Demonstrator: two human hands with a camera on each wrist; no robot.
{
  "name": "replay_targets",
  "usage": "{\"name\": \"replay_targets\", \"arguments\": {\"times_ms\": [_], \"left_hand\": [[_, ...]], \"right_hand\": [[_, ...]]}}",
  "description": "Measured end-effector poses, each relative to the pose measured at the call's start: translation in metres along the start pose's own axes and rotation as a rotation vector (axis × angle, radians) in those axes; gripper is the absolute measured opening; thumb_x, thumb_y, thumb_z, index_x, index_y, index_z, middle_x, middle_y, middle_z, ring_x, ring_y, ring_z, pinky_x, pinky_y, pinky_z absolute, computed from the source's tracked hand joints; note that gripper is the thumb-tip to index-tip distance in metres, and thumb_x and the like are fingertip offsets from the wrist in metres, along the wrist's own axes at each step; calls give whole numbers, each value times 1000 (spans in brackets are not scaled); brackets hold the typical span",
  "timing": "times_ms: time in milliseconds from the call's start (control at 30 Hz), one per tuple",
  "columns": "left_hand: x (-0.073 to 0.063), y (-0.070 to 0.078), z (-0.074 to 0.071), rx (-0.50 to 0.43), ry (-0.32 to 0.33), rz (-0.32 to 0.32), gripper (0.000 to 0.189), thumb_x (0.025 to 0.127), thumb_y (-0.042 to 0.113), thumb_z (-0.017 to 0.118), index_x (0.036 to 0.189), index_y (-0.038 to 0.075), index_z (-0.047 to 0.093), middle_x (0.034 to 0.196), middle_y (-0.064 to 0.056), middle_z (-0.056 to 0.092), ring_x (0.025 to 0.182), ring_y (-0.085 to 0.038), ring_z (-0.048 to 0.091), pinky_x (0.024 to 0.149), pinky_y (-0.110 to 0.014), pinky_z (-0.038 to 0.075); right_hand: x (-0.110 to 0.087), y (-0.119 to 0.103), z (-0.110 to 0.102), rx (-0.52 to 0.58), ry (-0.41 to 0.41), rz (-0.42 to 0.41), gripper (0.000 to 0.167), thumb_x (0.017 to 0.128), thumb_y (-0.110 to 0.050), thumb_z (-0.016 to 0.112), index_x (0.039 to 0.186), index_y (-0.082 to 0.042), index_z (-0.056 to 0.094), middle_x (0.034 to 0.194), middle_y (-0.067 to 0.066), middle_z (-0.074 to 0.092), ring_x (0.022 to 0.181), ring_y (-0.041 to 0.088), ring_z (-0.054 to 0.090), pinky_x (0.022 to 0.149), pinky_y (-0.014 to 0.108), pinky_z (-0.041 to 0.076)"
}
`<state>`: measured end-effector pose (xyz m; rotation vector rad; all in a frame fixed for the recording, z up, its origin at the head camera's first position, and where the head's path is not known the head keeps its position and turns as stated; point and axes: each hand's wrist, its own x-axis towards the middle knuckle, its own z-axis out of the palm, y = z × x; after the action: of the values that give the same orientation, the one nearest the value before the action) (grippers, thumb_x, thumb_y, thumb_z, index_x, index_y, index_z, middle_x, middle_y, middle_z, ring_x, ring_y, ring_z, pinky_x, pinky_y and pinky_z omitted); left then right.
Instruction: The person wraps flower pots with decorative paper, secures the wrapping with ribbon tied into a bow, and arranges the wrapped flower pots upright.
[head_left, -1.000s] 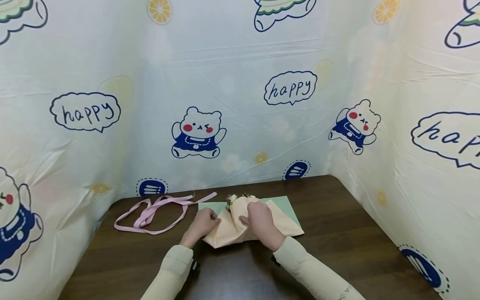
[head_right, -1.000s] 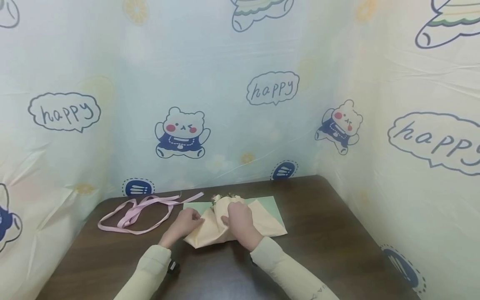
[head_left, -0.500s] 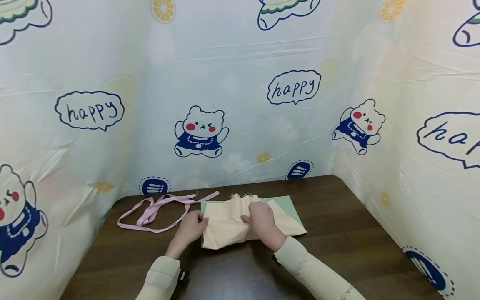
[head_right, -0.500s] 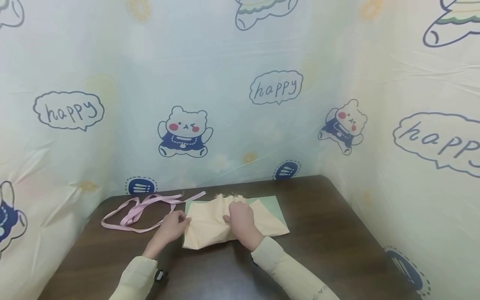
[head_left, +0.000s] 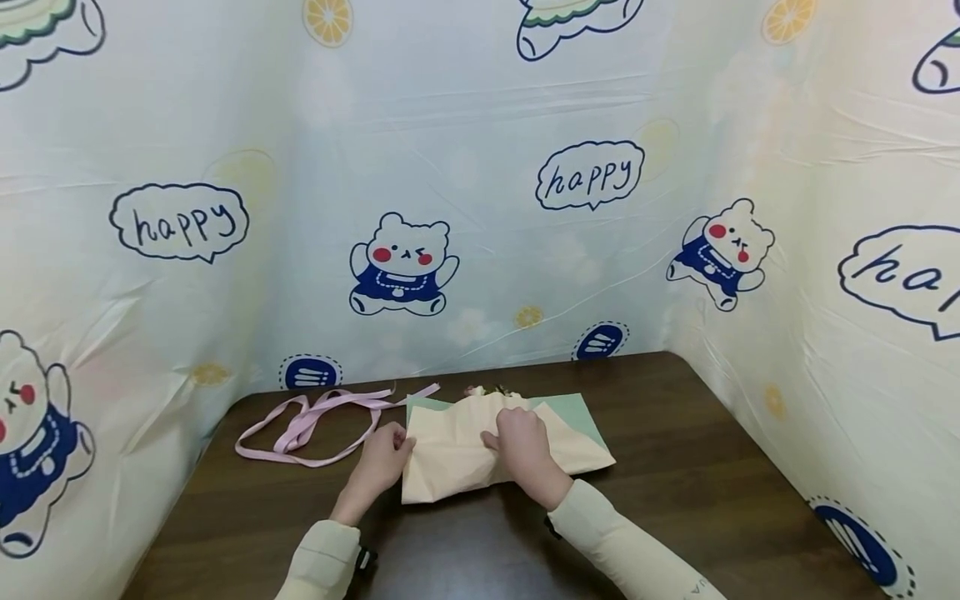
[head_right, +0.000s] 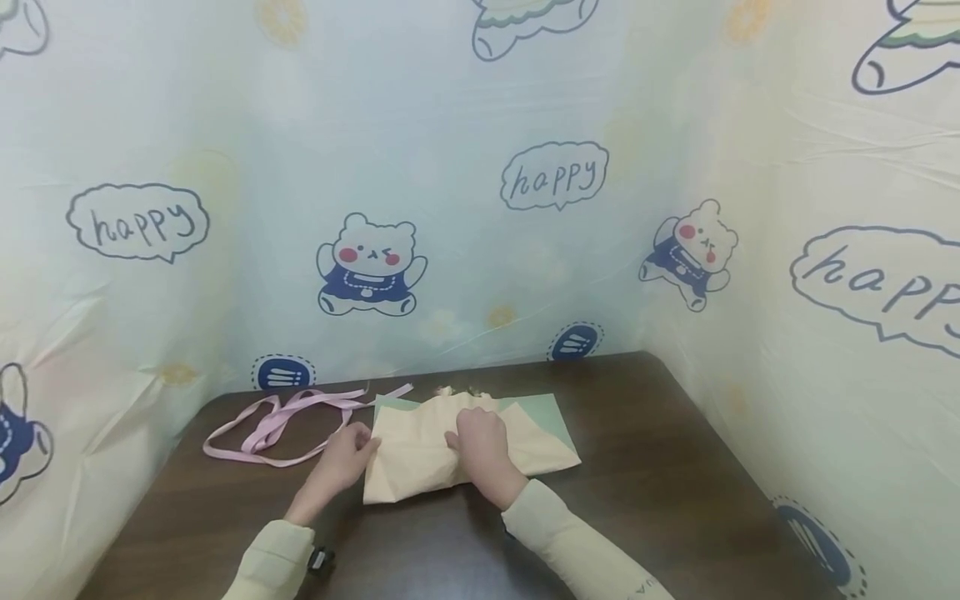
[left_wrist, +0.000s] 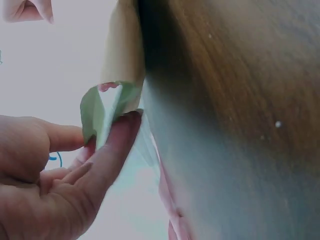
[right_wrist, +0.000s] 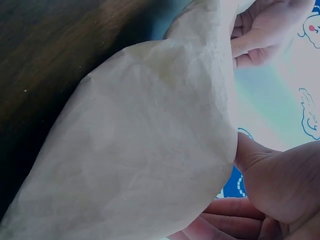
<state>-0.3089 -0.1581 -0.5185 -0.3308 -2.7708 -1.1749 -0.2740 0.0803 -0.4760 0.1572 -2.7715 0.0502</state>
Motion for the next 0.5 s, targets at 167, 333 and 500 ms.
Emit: {"name": "replay_targets", "arguments": {"times_ms": [167,333,500], "left_hand": [[2,1,1,-33,39,-10,12,92,3,70,83,-1,64,71,-6,61,64,-14,53,58,-29,45],[0,2,1,-98,74,-11,6,90,0,72,89,-2,67,73,-7,68,67,-15,62,60,-29,49],[-4,2,1,-142,71,-35,35,87,-3,74,120,-13,64,79,-13,72,73,-22,71,64,-33,57]], "right_hand": [[-1,2,1,13,15,5,63,86,-48,79,47,-16,42,43,1,38,38,13,41,38,24,33],[-3,3,4,28,35,14,61,86,-49,79,48,-15,46,45,2,42,41,16,47,39,27,39],[-6,3,5,53,36,25,60,84,-50,80,49,-14,47,47,3,45,44,18,52,40,28,41]]}}
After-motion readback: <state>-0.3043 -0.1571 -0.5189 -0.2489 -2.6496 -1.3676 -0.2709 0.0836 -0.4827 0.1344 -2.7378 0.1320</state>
